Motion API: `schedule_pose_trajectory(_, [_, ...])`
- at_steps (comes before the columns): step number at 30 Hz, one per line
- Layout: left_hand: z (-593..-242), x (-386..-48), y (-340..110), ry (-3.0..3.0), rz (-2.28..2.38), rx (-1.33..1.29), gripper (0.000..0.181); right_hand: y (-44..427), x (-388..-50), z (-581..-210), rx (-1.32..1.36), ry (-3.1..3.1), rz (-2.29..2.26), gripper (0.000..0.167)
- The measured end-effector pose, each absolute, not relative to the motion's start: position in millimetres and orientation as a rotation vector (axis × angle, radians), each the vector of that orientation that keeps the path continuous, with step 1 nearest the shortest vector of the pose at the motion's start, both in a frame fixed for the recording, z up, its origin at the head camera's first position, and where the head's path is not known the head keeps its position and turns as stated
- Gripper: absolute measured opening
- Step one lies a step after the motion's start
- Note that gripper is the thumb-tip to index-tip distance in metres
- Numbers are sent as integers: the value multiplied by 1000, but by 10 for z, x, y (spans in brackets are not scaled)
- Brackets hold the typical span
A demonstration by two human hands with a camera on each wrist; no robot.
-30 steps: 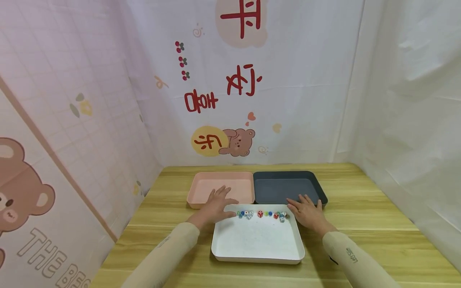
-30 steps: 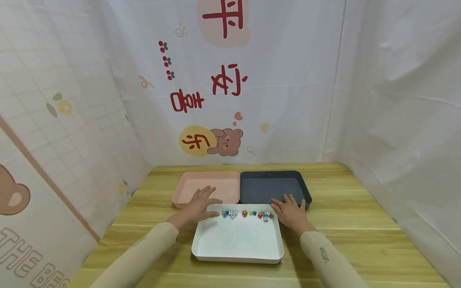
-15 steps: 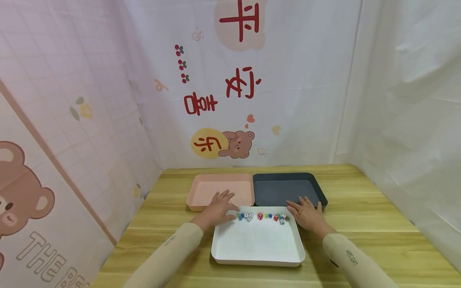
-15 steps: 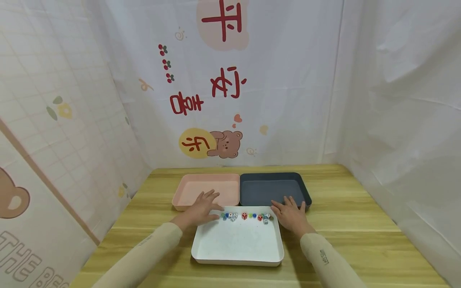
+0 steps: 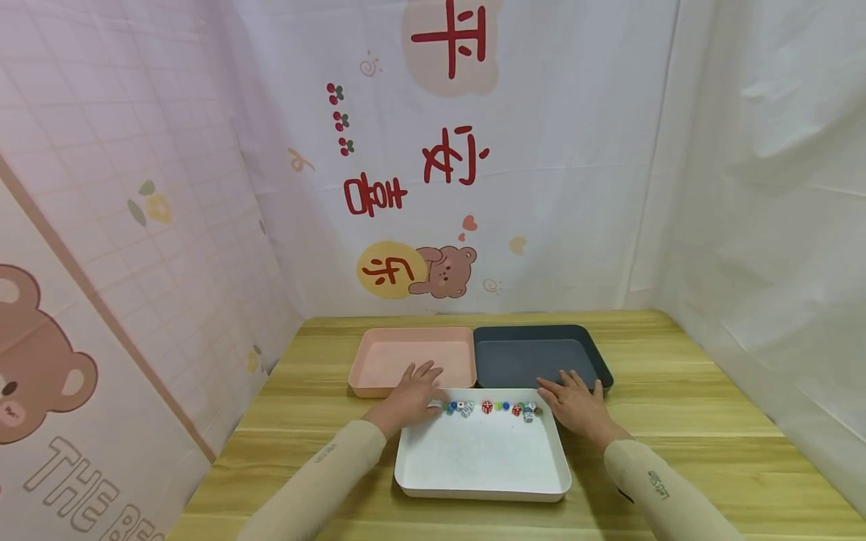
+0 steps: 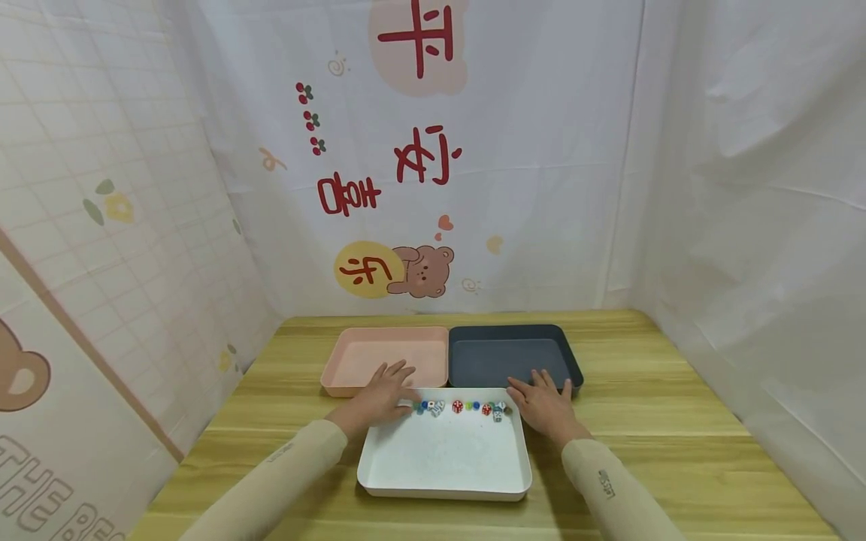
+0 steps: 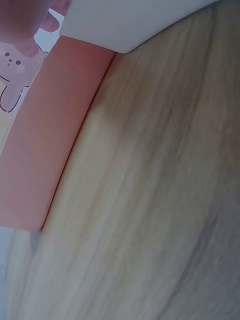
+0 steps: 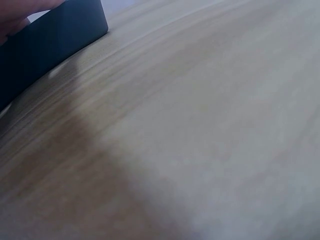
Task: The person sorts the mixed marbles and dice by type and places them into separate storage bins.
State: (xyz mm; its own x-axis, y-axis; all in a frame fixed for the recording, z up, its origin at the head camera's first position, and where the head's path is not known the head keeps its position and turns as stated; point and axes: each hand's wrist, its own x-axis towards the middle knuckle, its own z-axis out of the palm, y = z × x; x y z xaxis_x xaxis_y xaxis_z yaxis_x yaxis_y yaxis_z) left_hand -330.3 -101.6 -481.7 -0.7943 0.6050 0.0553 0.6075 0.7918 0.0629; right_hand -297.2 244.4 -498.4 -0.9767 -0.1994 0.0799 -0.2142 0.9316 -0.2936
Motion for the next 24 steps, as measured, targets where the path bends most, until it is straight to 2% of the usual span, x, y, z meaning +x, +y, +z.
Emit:
schedule_pose_trajectory(11, [-4904, -3328, -1060, -2896, -109, -975, 15, 2437, -2983, -4989, 318, -3049, 456, 50])
schedule_pose_trajectory(24, [-4877, -3299, -1094, -2904, -237, -975, 14, 2433, -2982, -4984, 300, -3059, 478, 49])
